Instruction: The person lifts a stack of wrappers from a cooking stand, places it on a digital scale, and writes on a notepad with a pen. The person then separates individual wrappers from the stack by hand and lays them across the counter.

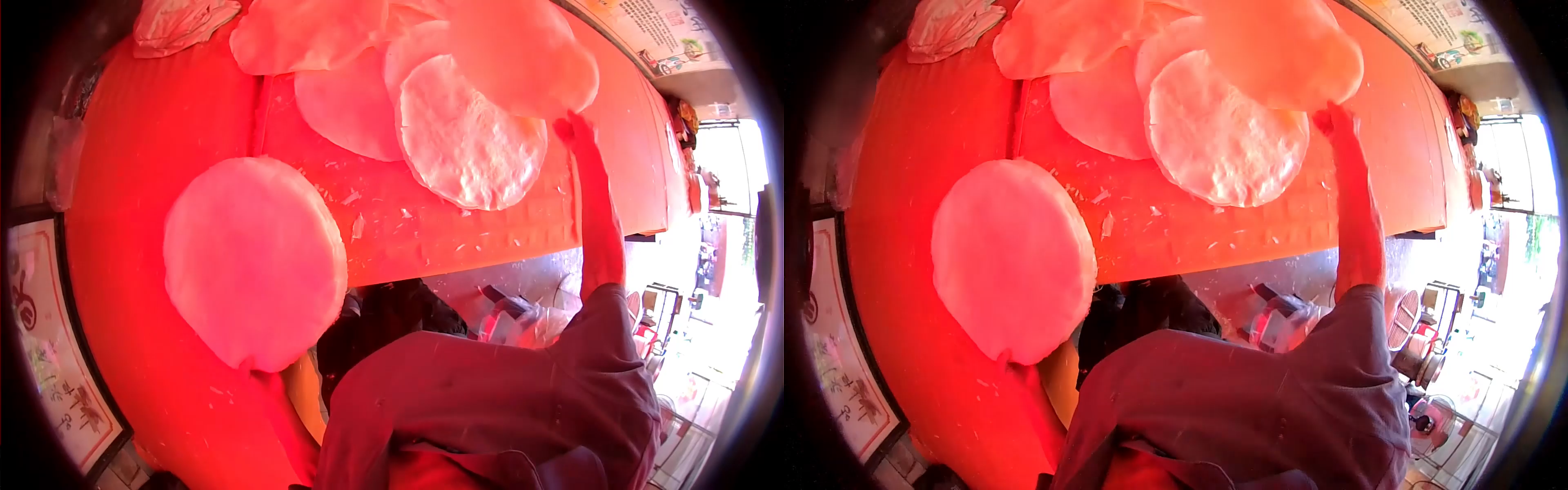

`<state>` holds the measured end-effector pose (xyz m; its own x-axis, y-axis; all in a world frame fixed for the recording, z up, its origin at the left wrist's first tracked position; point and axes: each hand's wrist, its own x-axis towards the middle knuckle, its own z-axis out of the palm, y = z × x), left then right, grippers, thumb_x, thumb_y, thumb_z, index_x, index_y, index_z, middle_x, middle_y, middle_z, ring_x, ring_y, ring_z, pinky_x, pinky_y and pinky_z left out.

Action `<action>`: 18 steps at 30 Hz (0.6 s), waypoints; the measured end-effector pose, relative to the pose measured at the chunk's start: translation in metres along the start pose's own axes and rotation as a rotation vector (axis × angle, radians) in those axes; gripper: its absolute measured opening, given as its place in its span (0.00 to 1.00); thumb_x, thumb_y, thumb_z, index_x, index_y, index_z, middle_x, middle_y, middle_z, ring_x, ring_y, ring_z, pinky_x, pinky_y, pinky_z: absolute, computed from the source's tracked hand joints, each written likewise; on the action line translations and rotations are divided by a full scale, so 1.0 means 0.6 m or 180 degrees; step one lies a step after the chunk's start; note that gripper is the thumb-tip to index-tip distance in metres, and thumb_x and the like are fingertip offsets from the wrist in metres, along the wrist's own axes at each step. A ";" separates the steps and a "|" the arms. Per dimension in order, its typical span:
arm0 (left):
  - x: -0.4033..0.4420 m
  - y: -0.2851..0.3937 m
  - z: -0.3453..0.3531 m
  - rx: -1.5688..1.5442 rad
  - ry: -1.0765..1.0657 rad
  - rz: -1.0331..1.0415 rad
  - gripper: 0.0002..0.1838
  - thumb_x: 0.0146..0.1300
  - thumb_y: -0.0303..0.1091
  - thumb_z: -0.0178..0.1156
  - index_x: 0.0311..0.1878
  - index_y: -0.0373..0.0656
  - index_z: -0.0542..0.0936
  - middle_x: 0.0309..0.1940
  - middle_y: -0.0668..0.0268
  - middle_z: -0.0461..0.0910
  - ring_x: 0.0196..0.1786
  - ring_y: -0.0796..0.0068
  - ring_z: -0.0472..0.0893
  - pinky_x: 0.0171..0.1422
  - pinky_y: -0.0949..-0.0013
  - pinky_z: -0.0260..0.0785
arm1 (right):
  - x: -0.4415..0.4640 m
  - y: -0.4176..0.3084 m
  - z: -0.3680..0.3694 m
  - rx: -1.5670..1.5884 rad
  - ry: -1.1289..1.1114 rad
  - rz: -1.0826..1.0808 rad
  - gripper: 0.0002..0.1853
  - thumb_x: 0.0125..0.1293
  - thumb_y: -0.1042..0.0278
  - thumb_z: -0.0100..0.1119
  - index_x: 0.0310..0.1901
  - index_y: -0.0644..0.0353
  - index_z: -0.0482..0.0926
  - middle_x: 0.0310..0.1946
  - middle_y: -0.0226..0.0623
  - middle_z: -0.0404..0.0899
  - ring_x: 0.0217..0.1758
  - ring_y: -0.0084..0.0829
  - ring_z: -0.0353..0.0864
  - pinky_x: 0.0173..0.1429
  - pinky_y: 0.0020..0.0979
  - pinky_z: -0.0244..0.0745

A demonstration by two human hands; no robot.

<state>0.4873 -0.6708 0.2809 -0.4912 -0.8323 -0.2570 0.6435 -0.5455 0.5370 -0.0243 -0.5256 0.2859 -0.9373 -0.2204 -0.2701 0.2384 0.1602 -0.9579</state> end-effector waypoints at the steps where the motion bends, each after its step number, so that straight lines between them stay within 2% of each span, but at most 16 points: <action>1: 0.004 -0.002 0.001 0.0004 -0.0012 0.0010 0.30 0.60 0.21 0.60 0.67 0.40 0.65 0.50 0.62 0.76 0.49 0.65 0.79 0.52 0.58 0.75 | 0.072 0.070 -0.070 -0.0011 -0.0785 0.0199 0.12 0.63 0.64 0.69 0.41 0.63 0.80 0.26 0.42 0.81 0.20 0.36 0.79 0.24 0.34 0.80; 2: 0.005 0.000 0.001 0.0008 -0.0025 0.0022 0.30 0.61 0.21 0.60 0.67 0.40 0.65 0.50 0.61 0.76 0.49 0.65 0.79 0.52 0.58 0.75 | 0.210 0.160 -0.159 -0.0096 -0.1253 0.0303 0.15 0.62 0.63 0.69 0.45 0.63 0.81 0.30 0.43 0.83 0.25 0.37 0.82 0.26 0.33 0.81; 3: 0.006 -0.004 0.004 0.0011 -0.0035 0.0029 0.30 0.61 0.21 0.60 0.67 0.40 0.65 0.50 0.61 0.76 0.49 0.65 0.79 0.52 0.58 0.75 | -0.012 0.094 -0.039 -0.0748 -0.0147 -0.0417 0.17 0.63 0.62 0.67 0.49 0.62 0.80 0.35 0.44 0.84 0.30 0.38 0.84 0.29 0.32 0.81; 4: 0.005 -0.006 0.001 0.0017 -0.0035 0.0029 0.30 0.61 0.21 0.60 0.67 0.40 0.65 0.50 0.61 0.76 0.49 0.65 0.79 0.52 0.58 0.75 | -0.120 0.074 0.024 -0.0624 -0.0778 -0.0664 0.17 0.66 0.64 0.63 0.53 0.63 0.78 0.38 0.44 0.84 0.33 0.37 0.85 0.36 0.32 0.83; 5: -0.002 -0.006 -0.004 0.0036 -0.0022 0.0021 0.30 0.61 0.21 0.60 0.67 0.40 0.65 0.50 0.61 0.76 0.49 0.65 0.79 0.52 0.58 0.75 | -0.167 0.056 0.043 -0.0632 -0.0777 -0.0633 0.17 0.66 0.64 0.63 0.53 0.63 0.78 0.38 0.44 0.84 0.33 0.37 0.85 0.36 0.32 0.83; 7: -0.012 0.001 -0.015 0.0075 0.0011 0.0063 0.29 0.62 0.21 0.60 0.67 0.40 0.65 0.50 0.61 0.77 0.49 0.65 0.80 0.52 0.57 0.75 | -0.370 0.064 0.216 -0.1039 -0.1858 -0.0903 0.21 0.64 0.61 0.66 0.54 0.63 0.78 0.40 0.43 0.84 0.38 0.37 0.85 0.41 0.33 0.82; 9: -0.038 0.024 -0.046 0.0156 0.0177 0.0182 0.29 0.62 0.22 0.59 0.67 0.40 0.65 0.50 0.60 0.77 0.49 0.65 0.80 0.52 0.57 0.75 | -0.589 0.071 0.335 -0.1389 -0.3099 -0.1116 0.24 0.61 0.59 0.69 0.56 0.62 0.79 0.43 0.43 0.84 0.44 0.36 0.84 0.46 0.33 0.81; 12: -0.140 0.102 -0.134 0.0423 0.0731 0.0451 0.29 0.63 0.22 0.59 0.67 0.40 0.65 0.51 0.60 0.77 0.49 0.64 0.80 0.52 0.57 0.76 | -0.820 0.039 0.395 -0.1595 -0.5271 -0.1318 0.29 0.58 0.54 0.73 0.58 0.61 0.79 0.47 0.43 0.84 0.51 0.36 0.83 0.55 0.34 0.80; 15: -0.247 0.181 -0.206 0.0648 0.1265 0.0750 0.28 0.63 0.22 0.59 0.67 0.39 0.65 0.51 0.59 0.77 0.49 0.64 0.80 0.52 0.56 0.76 | -0.901 0.102 0.428 -0.1343 -0.5569 -0.2388 0.30 0.55 0.58 0.75 0.58 0.62 0.79 0.44 0.43 0.85 0.50 0.35 0.84 0.54 0.33 0.80; 16: -0.270 0.197 -0.223 0.0683 0.1380 0.0834 0.28 0.63 0.22 0.59 0.67 0.39 0.65 0.51 0.59 0.77 0.49 0.64 0.80 0.52 0.56 0.76 | -0.913 0.051 0.438 -0.2239 -0.5866 -0.1288 0.26 0.55 0.64 0.74 0.56 0.60 0.81 0.43 0.43 0.86 0.50 0.34 0.84 0.53 0.32 0.80; 18: -0.317 0.214 -0.236 0.0703 0.1561 0.0964 0.28 0.64 0.22 0.59 0.67 0.39 0.65 0.51 0.59 0.77 0.48 0.63 0.80 0.52 0.56 0.76 | -0.901 0.053 0.425 -0.1687 -0.5865 -0.0725 0.22 0.56 0.58 0.69 0.50 0.61 0.83 0.41 0.47 0.85 0.47 0.38 0.85 0.52 0.34 0.80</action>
<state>0.7467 -0.5964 0.2852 0.0553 -0.9240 -0.3784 0.5496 -0.2883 0.7841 0.5546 -0.6465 0.3767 0.5311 -0.8073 -0.2573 -0.2526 0.1390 -0.9575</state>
